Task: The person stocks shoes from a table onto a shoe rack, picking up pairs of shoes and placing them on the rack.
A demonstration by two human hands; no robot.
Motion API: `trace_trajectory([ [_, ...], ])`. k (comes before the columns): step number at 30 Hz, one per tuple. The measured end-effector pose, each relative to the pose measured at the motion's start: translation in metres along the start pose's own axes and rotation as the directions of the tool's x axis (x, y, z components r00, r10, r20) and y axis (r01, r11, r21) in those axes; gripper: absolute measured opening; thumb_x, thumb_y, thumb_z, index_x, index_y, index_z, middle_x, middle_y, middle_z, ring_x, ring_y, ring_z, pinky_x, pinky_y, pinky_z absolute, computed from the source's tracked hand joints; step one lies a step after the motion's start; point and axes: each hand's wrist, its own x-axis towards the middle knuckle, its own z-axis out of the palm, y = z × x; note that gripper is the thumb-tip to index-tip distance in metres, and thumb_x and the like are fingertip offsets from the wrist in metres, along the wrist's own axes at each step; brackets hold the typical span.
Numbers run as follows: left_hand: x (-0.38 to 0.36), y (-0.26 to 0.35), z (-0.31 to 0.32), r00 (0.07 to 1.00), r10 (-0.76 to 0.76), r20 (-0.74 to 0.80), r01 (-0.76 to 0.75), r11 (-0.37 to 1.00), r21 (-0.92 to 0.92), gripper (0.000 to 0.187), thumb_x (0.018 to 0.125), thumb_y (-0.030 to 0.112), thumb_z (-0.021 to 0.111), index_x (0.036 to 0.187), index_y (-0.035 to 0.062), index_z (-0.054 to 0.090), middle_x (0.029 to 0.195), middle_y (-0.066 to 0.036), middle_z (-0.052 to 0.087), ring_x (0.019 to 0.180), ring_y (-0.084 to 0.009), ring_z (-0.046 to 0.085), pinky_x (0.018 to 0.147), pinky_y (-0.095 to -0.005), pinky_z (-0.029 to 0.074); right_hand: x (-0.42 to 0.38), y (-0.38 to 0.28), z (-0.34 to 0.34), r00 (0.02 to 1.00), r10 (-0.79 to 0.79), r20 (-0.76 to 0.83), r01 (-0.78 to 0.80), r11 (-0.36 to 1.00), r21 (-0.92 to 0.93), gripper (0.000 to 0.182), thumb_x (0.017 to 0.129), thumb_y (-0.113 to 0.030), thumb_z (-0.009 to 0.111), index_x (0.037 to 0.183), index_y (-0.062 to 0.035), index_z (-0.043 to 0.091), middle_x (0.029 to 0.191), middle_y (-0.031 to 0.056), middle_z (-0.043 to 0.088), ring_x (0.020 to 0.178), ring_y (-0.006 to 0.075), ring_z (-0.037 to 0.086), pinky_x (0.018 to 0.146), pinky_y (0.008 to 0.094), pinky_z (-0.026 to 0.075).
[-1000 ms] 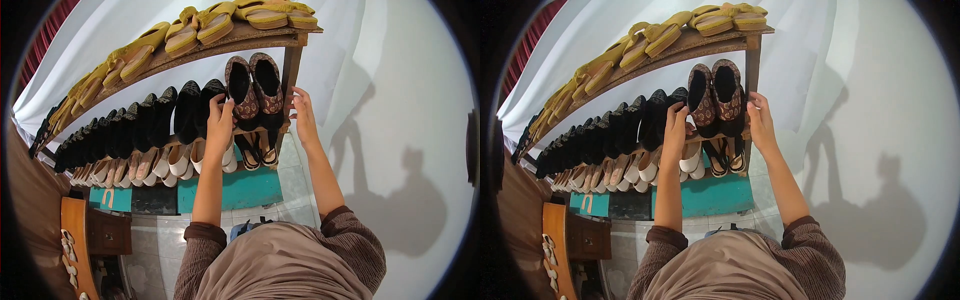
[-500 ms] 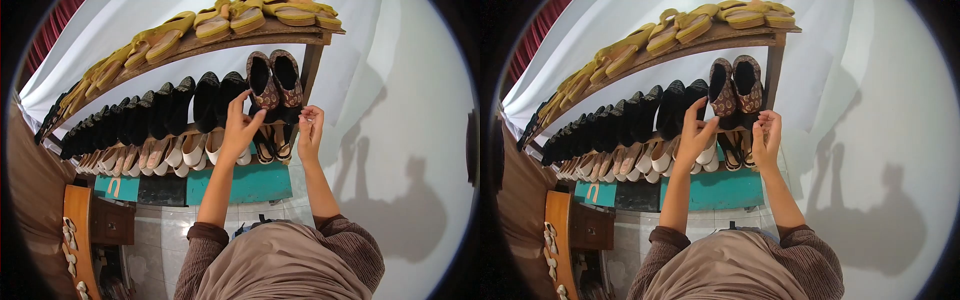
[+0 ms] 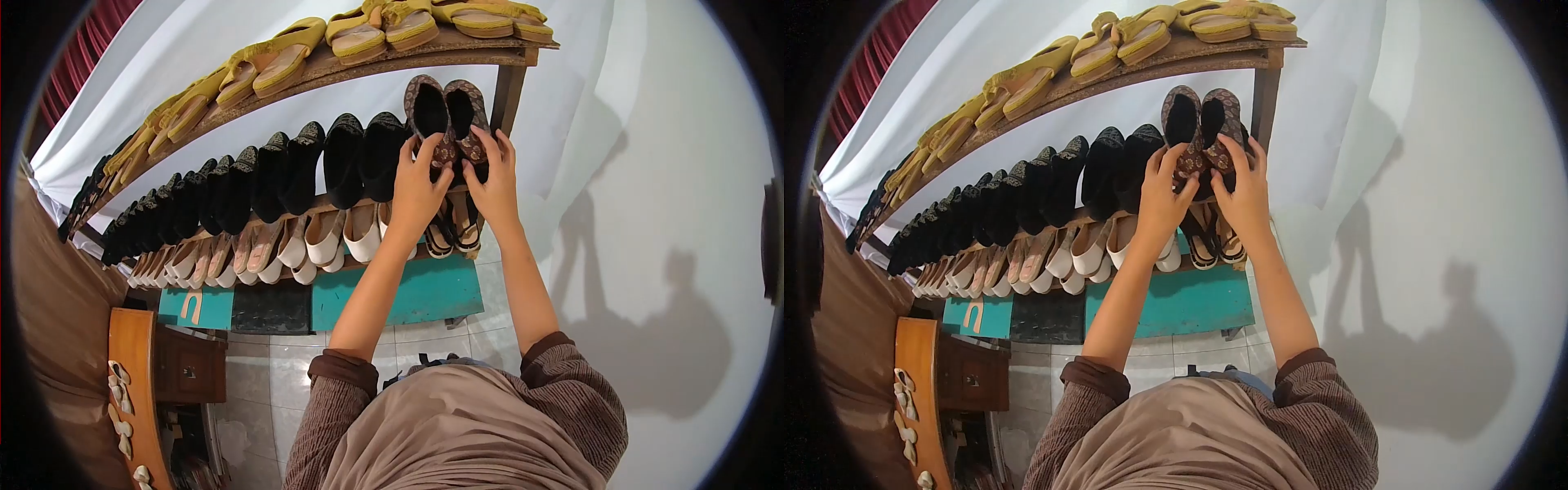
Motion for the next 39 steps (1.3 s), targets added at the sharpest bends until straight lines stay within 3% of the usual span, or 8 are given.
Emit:
trace_trajectory([
  [11,0.003,-0.003,-0.004,0.981,-0.163,0.102,0.17,0.984,-0.059,0.043,0.082,0.022,0.065,0.117,0.005,0.046,0.11,-0.018,0.054,0.086,-0.0271,0.059,0.069,-0.0336,0.048,0.01,0.002,-0.009,0.989,0.074,0.125,-0.082,0.994,0.068,0.055,0.074,-0.008,0.065,0.125,-0.019,0.048,0.123,0.0187,0.043,0.116,0.0353,0.043,0.094,0.0395,0.04],
  [14,0.002,-0.007,0.002,0.992,-0.112,0.066,0.119,0.987,-0.104,0.043,0.083,0.024,0.065,0.116,0.0047,0.046,0.11,-0.018,0.053,0.088,-0.0269,0.058,0.071,-0.0327,0.047,0.019,0.001,-0.013,0.983,0.076,0.167,-0.085,0.995,0.046,0.052,0.073,-0.008,0.065,0.121,-0.0207,0.05,0.123,0.018,0.042,0.116,0.0352,0.043,0.094,0.0397,0.04],
  [17,0.003,-0.006,0.004,0.993,-0.104,0.053,0.109,0.987,-0.122,0.043,0.083,0.023,0.065,0.116,0.0051,0.046,0.11,-0.019,0.052,0.093,-0.0286,0.057,0.076,-0.0331,0.046,0.024,0.019,-0.008,0.979,-0.034,0.199,0.042,0.999,-0.033,0.046,0.076,-0.012,0.065,0.117,-0.0117,0.046,0.115,0.0177,0.044,0.109,0.0346,0.046,0.088,0.0403,0.042],
  [20,0.006,0.002,0.001,0.99,-0.131,0.051,0.136,0.986,-0.092,0.043,0.081,0.022,0.066,0.115,0.0047,0.048,0.11,-0.019,0.052,0.099,-0.0315,0.055,0.082,-0.0363,0.044,0.026,0.026,-0.004,0.987,-0.155,0.044,0.156,0.988,-0.018,0.045,0.078,-0.023,0.066,0.11,-0.0033,0.041,0.107,0.0212,0.046,0.09,0.0386,0.055,0.074,0.043,0.046],
  [22,0.007,0.004,0.001,0.993,-0.11,0.046,0.114,0.989,-0.09,0.042,0.079,0.021,0.067,0.114,0.0047,0.049,0.11,-0.019,0.052,0.1,-0.0326,0.054,0.084,-0.0369,0.044,0.024,0.018,-0.007,0.979,0.178,0.098,-0.186,0.979,0.082,0.047,0.08,-0.027,0.065,0.103,0.0022,0.038,0.102,0.0205,0.047,0.086,0.0366,0.054,0.07,0.0427,0.044],
  [26,0.009,0.005,0.004,0.996,-0.062,0.066,0.065,0.996,-0.058,0.041,0.077,0.018,0.068,0.112,0.005,0.052,0.112,-0.019,0.051,0.101,-0.034,0.053,0.086,-0.0368,0.043,0.021,0.034,0.0,0.988,0.149,0.029,-0.151,0.985,0.084,0.044,0.081,-0.026,0.065,0.101,0.0016,0.038,0.098,0.0194,0.048,0.086,0.0363,0.053,0.068,0.0414,0.044],
  [28,0.011,0.005,0.005,0.998,-0.04,0.058,0.043,0.998,-0.047,0.04,0.077,0.017,0.068,0.112,0.0051,0.052,0.113,-0.019,0.05,0.102,-0.034,0.053,0.086,-0.0367,0.043,0.026,0.034,0.0,0.996,-0.084,-0.015,0.083,0.995,-0.057,0.043,0.081,-0.026,0.065,0.102,0.0008,0.038,0.094,0.0187,0.047,0.08,0.0367,0.052,0.065,0.0419,0.044],
  [39,0.016,0.009,-0.002,0.981,0.006,0.195,0.014,0.995,-0.101,0.037,0.079,0.016,0.066,0.111,0.0049,0.052,0.12,-0.018,0.048,0.105,-0.0338,0.051,0.089,-0.037,0.041,0.029,0.035,-0.002,1.0,-0.013,0.013,0.014,0.997,-0.071,0.045,0.079,-0.027,0.067,0.102,-0.0005,0.039,0.093,0.0185,0.046,0.08,0.0358,0.052,0.063,0.0419,0.043],
])
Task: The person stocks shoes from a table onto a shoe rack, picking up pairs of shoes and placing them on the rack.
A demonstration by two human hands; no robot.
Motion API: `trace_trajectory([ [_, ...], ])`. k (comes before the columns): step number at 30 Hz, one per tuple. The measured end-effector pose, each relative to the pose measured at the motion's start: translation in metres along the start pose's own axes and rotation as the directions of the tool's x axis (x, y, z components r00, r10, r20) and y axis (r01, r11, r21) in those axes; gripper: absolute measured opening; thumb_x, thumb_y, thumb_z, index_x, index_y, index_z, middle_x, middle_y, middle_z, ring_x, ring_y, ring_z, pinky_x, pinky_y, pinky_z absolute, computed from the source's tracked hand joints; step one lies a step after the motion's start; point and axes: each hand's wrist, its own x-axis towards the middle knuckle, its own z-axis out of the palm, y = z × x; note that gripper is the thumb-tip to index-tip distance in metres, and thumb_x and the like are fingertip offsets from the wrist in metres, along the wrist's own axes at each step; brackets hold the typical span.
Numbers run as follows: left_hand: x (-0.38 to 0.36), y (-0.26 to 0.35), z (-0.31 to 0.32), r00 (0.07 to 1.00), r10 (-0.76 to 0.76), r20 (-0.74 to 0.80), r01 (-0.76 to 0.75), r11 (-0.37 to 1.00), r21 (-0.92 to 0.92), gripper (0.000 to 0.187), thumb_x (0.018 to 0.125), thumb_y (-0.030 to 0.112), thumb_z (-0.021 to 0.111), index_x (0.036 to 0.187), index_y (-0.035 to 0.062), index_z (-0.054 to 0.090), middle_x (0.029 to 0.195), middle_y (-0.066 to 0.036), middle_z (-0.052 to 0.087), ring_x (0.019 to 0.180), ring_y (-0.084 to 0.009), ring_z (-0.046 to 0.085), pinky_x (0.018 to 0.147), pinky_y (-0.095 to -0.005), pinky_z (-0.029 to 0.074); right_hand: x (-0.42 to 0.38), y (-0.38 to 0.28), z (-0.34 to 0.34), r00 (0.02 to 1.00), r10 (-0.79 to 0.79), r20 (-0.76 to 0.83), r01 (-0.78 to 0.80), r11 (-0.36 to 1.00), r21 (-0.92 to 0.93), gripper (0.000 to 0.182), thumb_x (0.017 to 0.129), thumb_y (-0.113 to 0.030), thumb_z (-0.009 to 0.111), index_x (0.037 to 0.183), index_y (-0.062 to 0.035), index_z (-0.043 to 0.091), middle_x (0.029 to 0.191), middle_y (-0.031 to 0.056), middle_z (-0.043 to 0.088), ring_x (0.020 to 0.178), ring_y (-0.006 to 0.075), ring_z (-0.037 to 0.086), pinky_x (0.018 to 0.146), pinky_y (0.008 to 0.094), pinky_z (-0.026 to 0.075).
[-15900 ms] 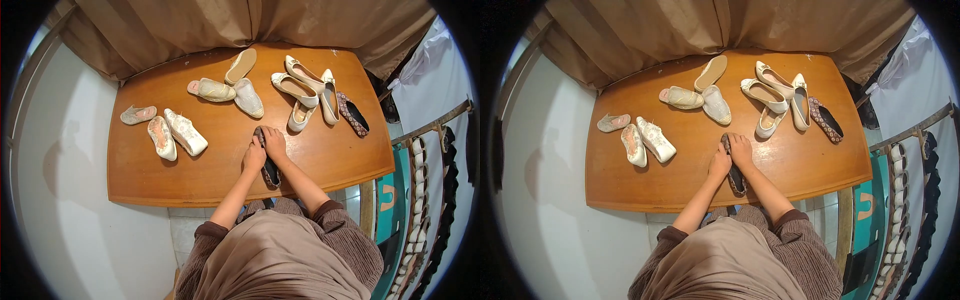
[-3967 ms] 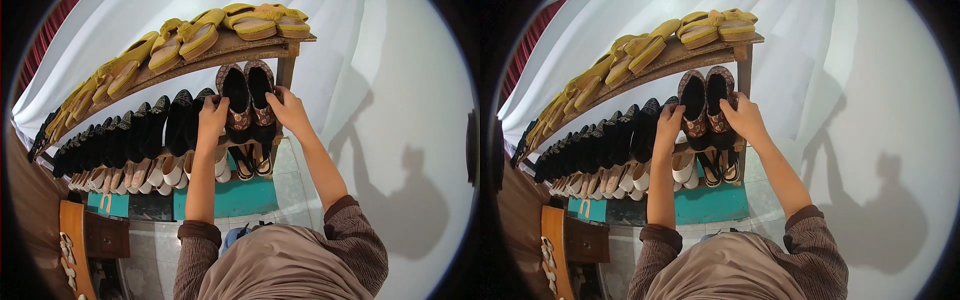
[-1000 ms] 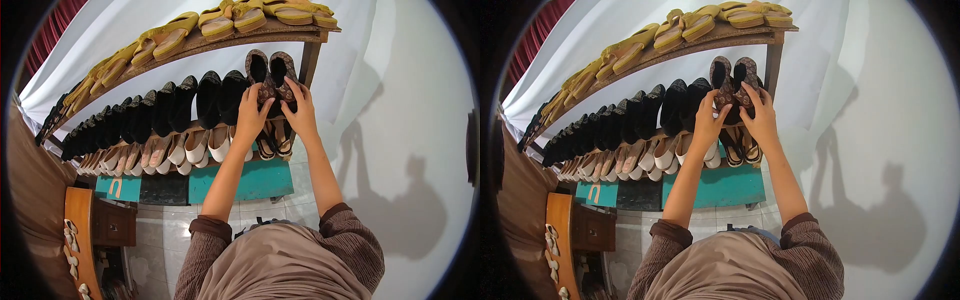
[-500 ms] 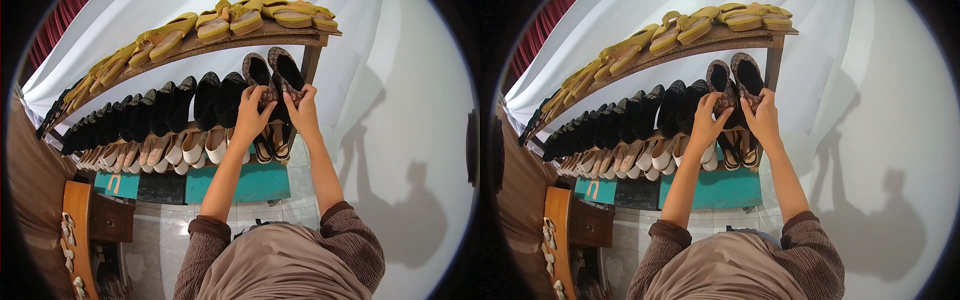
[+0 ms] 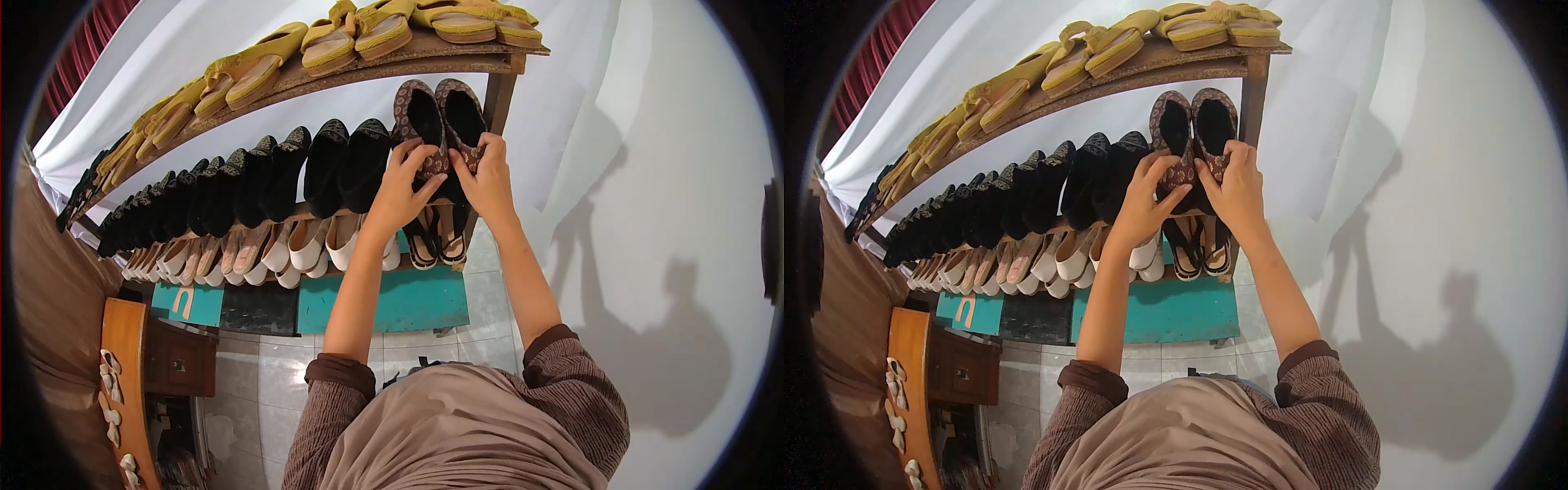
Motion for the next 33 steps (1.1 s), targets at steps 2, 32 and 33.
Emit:
trace_trajectory([
  [2,-0.003,0.003,0.002,0.999,-0.053,-0.01,0.053,0.999,-0.007,0.037,0.079,0.016,0.066,0.111,0.0047,0.051,0.12,-0.019,0.048,0.107,-0.0341,0.051,0.09,-0.0373,0.041,-0.003,0.003,-0.001,0.998,0.045,0.038,-0.045,0.999,0.013,0.045,0.079,-0.027,0.067,0.102,-0.0006,0.038,0.094,0.0184,0.045,0.079,0.0357,0.052,0.063,0.0422,0.043],
  [32,-0.012,0.003,0.023,0.968,-0.02,-0.25,0.036,0.997,0.061,0.064,0.07,0.008,0.073,0.125,0.0092,0.04,0.119,-0.018,0.04,0.106,-0.0352,0.046,0.086,-0.04,0.044,-0.008,0.011,-0.013,0.99,-0.069,0.124,0.052,0.989,0.137,0.064,0.074,-0.027,0.069,0.125,-0.0084,0.035,0.123,0.0157,0.045,0.113,0.0352,0.044,0.091,0.045,0.04],
  [33,-0.012,0.002,0.022,0.968,-0.021,-0.25,0.038,0.997,0.063,0.064,0.07,0.008,0.073,0.125,0.0092,0.04,0.119,-0.018,0.04,0.106,-0.0352,0.046,0.086,-0.04,0.044,-0.007,0.01,-0.013,0.987,-0.101,0.122,0.083,0.986,0.143,0.064,0.074,-0.027,0.069,0.125,-0.0086,0.036,0.122,0.0161,0.046,0.114,0.0355,0.043,0.091,0.0452,0.039],
])
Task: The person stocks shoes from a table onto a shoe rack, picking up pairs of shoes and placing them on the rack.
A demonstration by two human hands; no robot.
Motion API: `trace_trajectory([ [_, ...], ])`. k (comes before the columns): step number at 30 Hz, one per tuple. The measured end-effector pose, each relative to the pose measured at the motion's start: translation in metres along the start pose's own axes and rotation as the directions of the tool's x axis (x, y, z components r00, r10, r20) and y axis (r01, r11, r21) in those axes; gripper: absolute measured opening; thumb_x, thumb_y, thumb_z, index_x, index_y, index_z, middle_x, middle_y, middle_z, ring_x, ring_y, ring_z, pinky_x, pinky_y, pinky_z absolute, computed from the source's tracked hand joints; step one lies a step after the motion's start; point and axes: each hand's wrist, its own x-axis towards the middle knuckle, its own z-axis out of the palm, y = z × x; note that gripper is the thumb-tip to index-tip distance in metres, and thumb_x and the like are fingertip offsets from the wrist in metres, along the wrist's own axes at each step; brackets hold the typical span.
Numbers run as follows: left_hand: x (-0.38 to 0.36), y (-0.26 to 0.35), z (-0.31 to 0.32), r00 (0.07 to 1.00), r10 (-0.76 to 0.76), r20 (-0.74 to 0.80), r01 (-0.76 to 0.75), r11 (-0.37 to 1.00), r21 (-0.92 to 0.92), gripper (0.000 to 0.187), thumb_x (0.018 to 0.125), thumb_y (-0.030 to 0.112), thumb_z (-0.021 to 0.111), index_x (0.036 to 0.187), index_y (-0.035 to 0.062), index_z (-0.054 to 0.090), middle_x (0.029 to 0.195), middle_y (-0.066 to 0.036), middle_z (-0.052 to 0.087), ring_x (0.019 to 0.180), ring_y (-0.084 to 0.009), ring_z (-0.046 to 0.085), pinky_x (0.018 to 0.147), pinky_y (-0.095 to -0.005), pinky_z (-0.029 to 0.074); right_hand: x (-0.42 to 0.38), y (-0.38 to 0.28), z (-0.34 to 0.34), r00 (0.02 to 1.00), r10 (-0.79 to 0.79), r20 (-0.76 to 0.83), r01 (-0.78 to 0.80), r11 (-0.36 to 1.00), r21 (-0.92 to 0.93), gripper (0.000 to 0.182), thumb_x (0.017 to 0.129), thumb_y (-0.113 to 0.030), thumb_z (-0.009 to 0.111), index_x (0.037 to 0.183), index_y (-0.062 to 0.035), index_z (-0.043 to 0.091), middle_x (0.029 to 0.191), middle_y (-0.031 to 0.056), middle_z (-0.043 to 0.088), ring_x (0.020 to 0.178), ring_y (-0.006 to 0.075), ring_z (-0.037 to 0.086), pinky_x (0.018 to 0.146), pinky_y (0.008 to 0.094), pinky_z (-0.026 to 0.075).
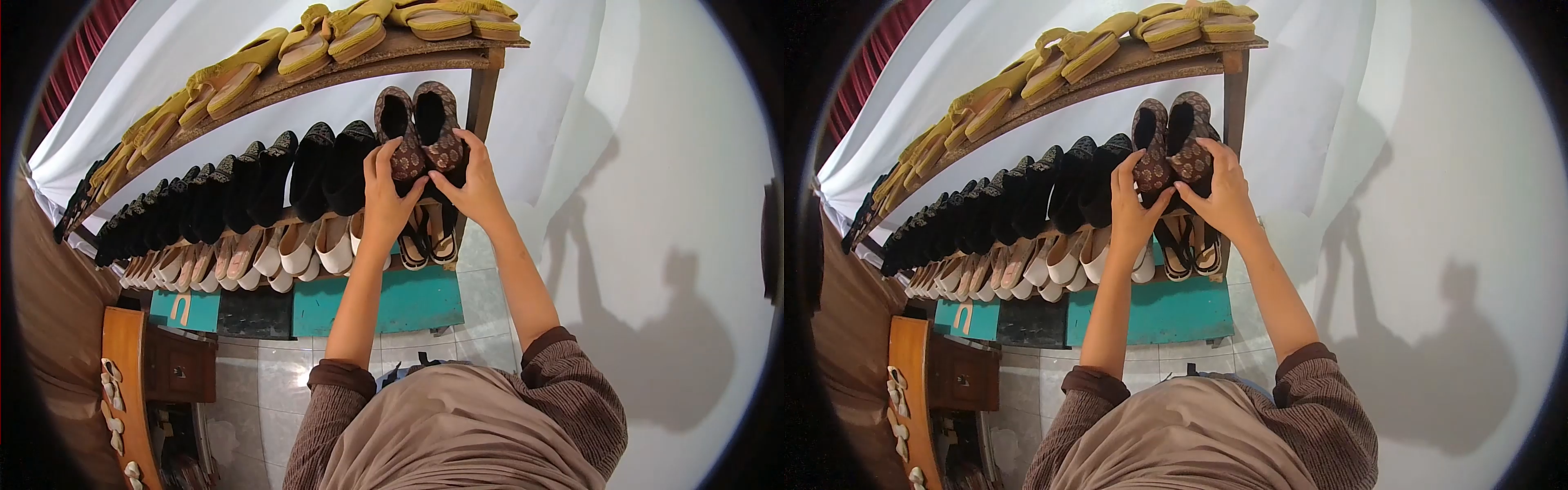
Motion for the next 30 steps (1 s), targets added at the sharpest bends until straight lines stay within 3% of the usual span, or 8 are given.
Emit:
trace_trajectory([
  [8,0.0,-0.004,-0.001,0.999,-0.039,-0.009,0.039,0.999,-0.033,0.069,0.067,0.009,0.074,0.126,0.0049,0.037,0.118,-0.019,0.041,0.108,-0.0349,0.045,0.088,-0.0398,0.042,0.005,-0.003,0.005,1.0,0.006,-0.004,-0.006,1.0,-0.002,0.063,0.073,-0.028,0.07,0.126,-0.0137,0.038,0.121,0.0188,0.045,0.117,0.0395,0.04,0.093,0.0465,0.038],
  [11,-0.001,-0.003,-0.002,0.997,-0.071,0.004,0.071,0.997,-0.042,0.07,0.068,0.009,0.074,0.127,0.0033,0.036,0.118,-0.02,0.041,0.109,-0.0349,0.044,0.089,-0.0396,0.041,0.004,-0.005,0.005,0.998,0.019,0.062,-0.017,0.999,-0.029,0.064,0.074,-0.019,0.07,0.126,-0.0053,0.035,0.126,0.0149,0.042,0.118,0.0334,0.039,0.1,0.0409,0.032],
  [13,-0.002,-0.006,-0.002,0.997,-0.08,-0.003,0.08,0.994,-0.07,0.071,0.068,0.009,0.074,0.127,0.0028,0.035,0.119,-0.02,0.041,0.109,-0.035,0.044,0.089,-0.0396,0.041,0.003,-0.003,0.009,1.0,0.017,0.007,-0.017,1.0,0.011,0.064,0.072,-0.029,0.07,0.127,-0.0149,0.038,0.124,0.0233,0.042,0.12,0.0427,0.036,0.095,0.0481,0.036],
  [25,0.001,-0.014,-0.002,0.993,-0.118,0.008,0.118,0.988,-0.102,0.068,0.07,0.01,0.072,0.126,0.0003,0.035,0.119,-0.02,0.042,0.107,-0.0341,0.047,0.088,-0.039,0.041,0.01,-0.008,0.009,0.998,0.023,0.064,-0.027,0.998,0.052,0.065,0.073,-0.026,0.07,0.129,-0.0174,0.038,0.126,0.0271,0.038,0.121,0.0457,0.034,0.095,0.0492,0.037],
  [30,0.001,-0.016,-0.003,0.987,-0.158,0.017,0.159,0.98,-0.123,0.07,0.07,0.011,0.073,0.126,-0.0006,0.034,0.12,-0.02,0.041,0.107,-0.0333,0.047,0.088,-0.038,0.042,0.009,-0.01,0.012,1.0,0.029,0.008,-0.03,0.997,0.067,0.064,0.073,-0.024,0.069,0.129,-0.0166,0.038,0.126,0.0258,0.038,0.12,0.0452,0.035,0.095,0.0494,0.037],
])
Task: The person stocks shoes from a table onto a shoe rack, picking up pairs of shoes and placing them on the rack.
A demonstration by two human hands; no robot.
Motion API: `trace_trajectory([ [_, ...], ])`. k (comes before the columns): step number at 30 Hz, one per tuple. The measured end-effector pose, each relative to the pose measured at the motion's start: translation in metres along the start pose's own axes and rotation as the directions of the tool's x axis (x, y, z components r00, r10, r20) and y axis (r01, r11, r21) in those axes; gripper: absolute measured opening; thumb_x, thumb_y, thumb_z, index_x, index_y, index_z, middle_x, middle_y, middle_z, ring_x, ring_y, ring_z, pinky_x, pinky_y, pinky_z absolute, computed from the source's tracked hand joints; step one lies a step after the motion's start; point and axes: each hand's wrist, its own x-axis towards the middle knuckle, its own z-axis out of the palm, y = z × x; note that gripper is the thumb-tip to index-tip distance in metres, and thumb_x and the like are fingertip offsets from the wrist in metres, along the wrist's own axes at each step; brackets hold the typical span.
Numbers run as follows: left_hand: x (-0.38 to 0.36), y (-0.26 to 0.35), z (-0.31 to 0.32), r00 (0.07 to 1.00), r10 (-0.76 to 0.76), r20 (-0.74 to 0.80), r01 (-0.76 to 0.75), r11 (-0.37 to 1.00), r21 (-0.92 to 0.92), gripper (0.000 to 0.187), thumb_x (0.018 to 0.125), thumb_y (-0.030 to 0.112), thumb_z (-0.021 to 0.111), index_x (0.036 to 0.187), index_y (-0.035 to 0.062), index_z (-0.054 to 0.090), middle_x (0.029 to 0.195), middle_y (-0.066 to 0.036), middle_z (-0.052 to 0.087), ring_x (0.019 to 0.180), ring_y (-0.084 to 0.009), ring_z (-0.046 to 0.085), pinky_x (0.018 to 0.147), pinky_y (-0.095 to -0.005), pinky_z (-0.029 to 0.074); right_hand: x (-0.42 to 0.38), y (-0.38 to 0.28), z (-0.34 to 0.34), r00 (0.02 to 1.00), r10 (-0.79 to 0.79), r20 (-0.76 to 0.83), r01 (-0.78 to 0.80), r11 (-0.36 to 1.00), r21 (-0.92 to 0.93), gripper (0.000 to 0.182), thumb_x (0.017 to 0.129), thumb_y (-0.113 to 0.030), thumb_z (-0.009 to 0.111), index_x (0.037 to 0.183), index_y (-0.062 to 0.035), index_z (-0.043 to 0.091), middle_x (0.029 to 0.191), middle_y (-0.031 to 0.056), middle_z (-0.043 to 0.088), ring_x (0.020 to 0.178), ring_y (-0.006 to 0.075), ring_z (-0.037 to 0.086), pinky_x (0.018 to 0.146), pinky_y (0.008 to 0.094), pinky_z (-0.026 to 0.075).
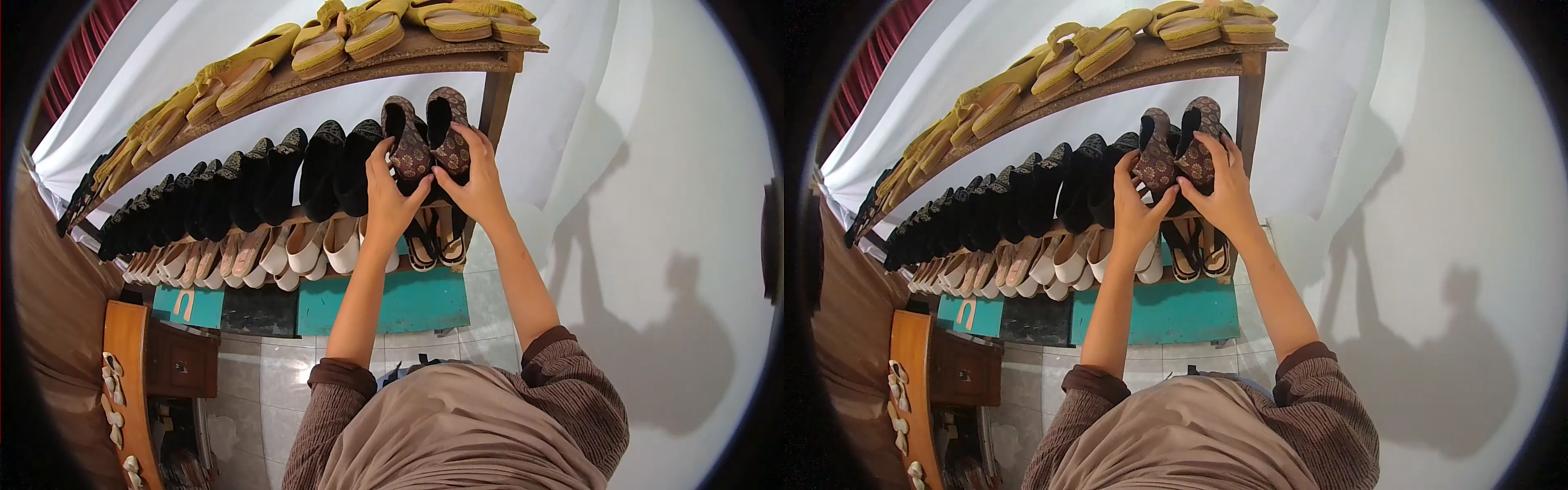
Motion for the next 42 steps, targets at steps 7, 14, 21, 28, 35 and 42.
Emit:
trace_trajectory([
  [7,-0.017,0.006,-0.007,0.999,-0.016,-0.043,0.017,1.0,0.018,0.077,0.069,0.011,0.075,0.129,-0.0003,0.027,0.125,-0.019,0.036,0.107,-0.0307,0.049,0.087,-0.0363,0.045,-0.018,0.0,0.003,0.97,-0.046,-0.238,0.057,0.998,0.036,0.055,0.076,-0.016,0.066,0.123,-0.0031,0.041,0.12,0.0222,0.043,0.113,0.0387,0.042,0.096,0.0433,0.034],
  [14,-0.099,0.014,-0.022,0.976,-0.118,-0.184,0.08,0.976,-0.2,0.047,0.077,0.003,0.064,0.116,-0.0003,0.037,0.103,-0.014,0.053,0.083,-0.0187,0.058,0.071,-0.0289,0.046,-0.119,-0.018,0.045,0.908,-0.075,-0.412,0.125,0.988,0.095,0.021,0.074,-0.001,0.06,0.083,-0.0035,0.041,0.085,0.0133,0.045,0.077,0.0245,0.045,0.065,0.034,0.038],
  [21,-0.184,-0.009,-0.106,0.904,-0.411,-0.118,0.397,0.909,-0.125,0.026,0.083,0.001,0.056,0.106,-0.0001,0.043,0.084,-0.008,0.056,0.068,-0.0104,0.055,0.056,-0.0215,0.045,-0.158,-0.085,0.1,0.987,0.118,0.109,-0.15,0.925,0.35,0.023,0.069,0.004,0.058,0.064,-0.004,0.037,0.056,0.0077,0.037,0.048,0.0199,0.039,0.045,0.0299,0.032],
  [28,-0.286,-0.004,-0.236,0.616,-0.594,-0.518,0.559,0.793,-0.244,0.017,0.088,0.005,0.048,0.104,0.0043,0.044,0.084,-0.004,0.05,0.064,-0.0067,0.051,0.056,-0.0203,0.041,-0.199,-0.182,0.184,0.867,-0.031,0.497,-0.239,0.85,0.47,0.019,0.07,0.0,0.056,0.064,-0.0033,0.038,0.053,0.01,0.04,0.045,0.0228,0.042,0.043,0.0324,0.034],
  [35,-0.407,0.06,-0.367,0.285,-0.427,-0.858,0.643,0.749,-0.159,0.006,0.088,0.008,0.048,0.091,0.0027,0.05,0.076,-0.004,0.053,0.063,-0.0086,0.05,0.056,-0.0217,0.042,-0.267,-0.32,0.26,0.647,-0.418,0.638,-0.204,0.711,0.673,0.014,0.07,-0.003,0.056,0.065,-0.004,0.042,0.055,0.0104,0.047,0.049,0.0266,0.05,0.046,0.035,0.038],
  [42,-0.55,0.108,-0.409,-0.204,-0.2,-0.958,0.672,0.683,-0.285,0.007,0.087,0.009,0.047,0.091,0.0042,0.05,0.072,-0.003,0.052,0.06,-0.0088,0.049,0.055,-0.0216,0.041,-0.34,-0.409,0.309,0.275,-0.751,0.6,-0.235,0.552,0.8,0.015,0.07,-0.005,0.058,0.068,-0.0042,0.044,0.057,0.0107,0.049,0.051,0.0279,0.051,0.048,0.0353,0.04],
])
